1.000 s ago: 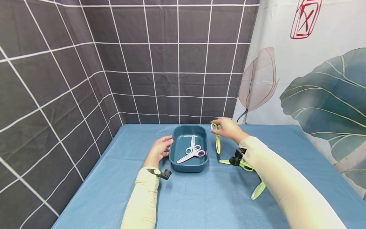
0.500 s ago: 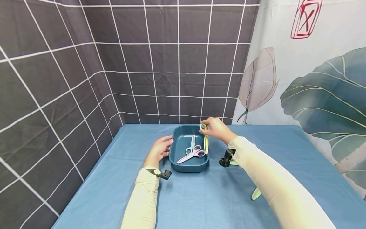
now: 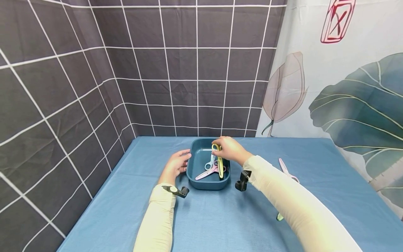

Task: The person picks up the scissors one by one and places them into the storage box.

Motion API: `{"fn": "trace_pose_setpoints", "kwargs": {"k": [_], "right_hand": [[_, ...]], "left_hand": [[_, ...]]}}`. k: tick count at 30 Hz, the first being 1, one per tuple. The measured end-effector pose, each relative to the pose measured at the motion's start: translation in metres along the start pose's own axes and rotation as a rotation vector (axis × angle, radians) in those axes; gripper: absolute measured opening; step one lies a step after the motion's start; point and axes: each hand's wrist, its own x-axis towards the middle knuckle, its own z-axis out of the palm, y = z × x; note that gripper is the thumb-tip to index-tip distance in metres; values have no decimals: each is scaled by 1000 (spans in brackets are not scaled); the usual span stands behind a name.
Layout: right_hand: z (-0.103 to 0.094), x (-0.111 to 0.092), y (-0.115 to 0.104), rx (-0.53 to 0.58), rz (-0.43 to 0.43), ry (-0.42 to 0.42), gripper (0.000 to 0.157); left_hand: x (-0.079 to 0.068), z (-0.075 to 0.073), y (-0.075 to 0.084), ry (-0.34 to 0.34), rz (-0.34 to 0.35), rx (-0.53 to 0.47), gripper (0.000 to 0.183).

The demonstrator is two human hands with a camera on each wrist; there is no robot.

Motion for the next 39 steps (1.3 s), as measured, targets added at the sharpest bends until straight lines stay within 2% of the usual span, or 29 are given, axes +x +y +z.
{"fn": "trace_pose_setpoints", "kwargs": {"k": [7,20,30,39], "right_hand": [[13,-3,-4,-52,-24,-26,41],[27,-8,-6,-131,-14,-110,38],[31,-9,-5,-169,-30,-97,34],[33,-7,-5,-196,-13,-130,33]], "left_hand": [[0,1,-1,1,5,1,40],[2,0,0,-15,-4,-8,42],[3,1,-2,-16,14,-24,41],[4,0,-3,-14,10,-16,41]]}}
